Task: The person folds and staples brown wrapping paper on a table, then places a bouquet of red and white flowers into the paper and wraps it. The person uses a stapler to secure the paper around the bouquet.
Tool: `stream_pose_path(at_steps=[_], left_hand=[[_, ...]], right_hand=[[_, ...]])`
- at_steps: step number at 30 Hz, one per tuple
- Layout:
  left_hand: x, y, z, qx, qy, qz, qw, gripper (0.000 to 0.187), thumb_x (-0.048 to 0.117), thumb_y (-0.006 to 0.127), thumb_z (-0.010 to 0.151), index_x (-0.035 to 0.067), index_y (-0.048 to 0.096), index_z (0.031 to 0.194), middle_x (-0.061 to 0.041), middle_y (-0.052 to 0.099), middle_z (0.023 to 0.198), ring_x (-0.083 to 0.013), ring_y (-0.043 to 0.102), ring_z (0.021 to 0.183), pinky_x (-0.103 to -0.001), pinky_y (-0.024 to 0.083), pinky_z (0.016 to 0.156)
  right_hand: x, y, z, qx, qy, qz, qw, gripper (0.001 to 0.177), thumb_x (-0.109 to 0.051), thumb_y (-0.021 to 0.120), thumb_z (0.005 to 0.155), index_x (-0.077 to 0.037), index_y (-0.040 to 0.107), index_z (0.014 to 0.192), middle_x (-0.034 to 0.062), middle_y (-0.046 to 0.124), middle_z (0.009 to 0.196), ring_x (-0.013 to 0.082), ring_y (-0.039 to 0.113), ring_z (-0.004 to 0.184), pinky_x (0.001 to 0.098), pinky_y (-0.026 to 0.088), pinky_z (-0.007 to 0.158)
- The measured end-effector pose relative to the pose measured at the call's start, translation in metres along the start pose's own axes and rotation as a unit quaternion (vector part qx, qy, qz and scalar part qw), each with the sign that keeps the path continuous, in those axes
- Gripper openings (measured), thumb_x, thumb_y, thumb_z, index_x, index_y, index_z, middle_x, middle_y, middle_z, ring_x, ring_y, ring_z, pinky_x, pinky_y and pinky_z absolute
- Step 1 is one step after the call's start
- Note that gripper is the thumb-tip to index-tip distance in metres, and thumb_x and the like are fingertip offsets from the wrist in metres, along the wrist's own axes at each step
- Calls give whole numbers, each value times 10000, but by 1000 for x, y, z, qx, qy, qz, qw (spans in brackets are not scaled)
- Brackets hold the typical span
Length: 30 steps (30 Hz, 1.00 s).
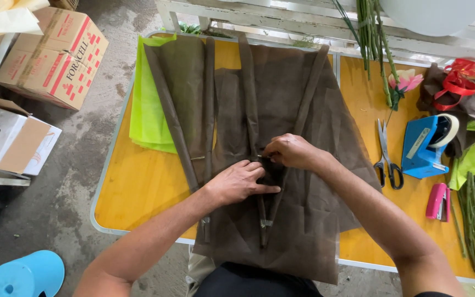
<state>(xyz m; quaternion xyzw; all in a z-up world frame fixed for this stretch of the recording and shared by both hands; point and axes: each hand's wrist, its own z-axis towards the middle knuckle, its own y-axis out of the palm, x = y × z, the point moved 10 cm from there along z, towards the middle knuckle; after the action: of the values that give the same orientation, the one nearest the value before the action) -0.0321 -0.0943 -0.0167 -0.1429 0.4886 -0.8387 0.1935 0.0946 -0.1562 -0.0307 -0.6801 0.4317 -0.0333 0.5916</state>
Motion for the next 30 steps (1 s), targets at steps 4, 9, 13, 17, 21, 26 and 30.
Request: stream_pose_path(at_steps=[4,9,13,17,21,26,30], left_hand=[[-1,1,0,-6,3,9,1000,496,166,471,959,453,586,1347,-59,508,960,-260,549,957,-398,459,800],[-3,6,0,-13,-1,5,1000,517,160,450,966,477,577,1355,-52,495,947,-254,533,930,-389,460,794],[-2,6,0,-14,-3,3,1000,499,169,459,975,474,582,1351,-60,495,950,-265,536,937,-394,460,793],[-1,7,0,-13,1,6,1000,535,154,463,954,475,571,1368,-54,487,945,-258,530,924,-390,464,789],[-1,6,2,-13,3,-2,1000,552,139,474,945,474,576,1372,-59,487,946,-264,534,929,-390,470,801],[-1,5,2,-18,-1,0,1000,544,144,465,957,481,572,1370,-58,492,947,-259,540,934,-391,471,809],[0,3,3,-39,-19,13,999,503,168,502,943,468,582,1339,-61,501,968,-264,550,996,-402,472,813]], right_hand=[[2,2,0,0,-8,-7,1000,130,-231,734,866,-204,744,993,62,693,880,331,711,975,483,575,811],[7,7,6,-6,-25,-25,999,138,-221,739,866,-222,756,1003,25,694,851,299,717,946,462,582,797],[6,9,7,1,-30,16,999,177,-209,764,837,-167,758,1009,86,716,858,345,716,960,508,580,800],[11,18,9,-12,-24,10,1000,142,-251,746,866,-217,754,1004,27,701,870,291,717,951,461,579,788],[6,16,4,-20,-23,-6,1000,146,-252,737,872,-228,757,1014,13,699,880,274,717,951,448,581,789],[7,16,2,-1,-32,-2,999,148,-269,741,870,-227,752,1012,24,691,875,279,716,940,452,581,778],[3,12,-1,16,-40,19,999,160,-293,751,877,-228,758,1022,20,690,875,269,722,935,441,585,780]])
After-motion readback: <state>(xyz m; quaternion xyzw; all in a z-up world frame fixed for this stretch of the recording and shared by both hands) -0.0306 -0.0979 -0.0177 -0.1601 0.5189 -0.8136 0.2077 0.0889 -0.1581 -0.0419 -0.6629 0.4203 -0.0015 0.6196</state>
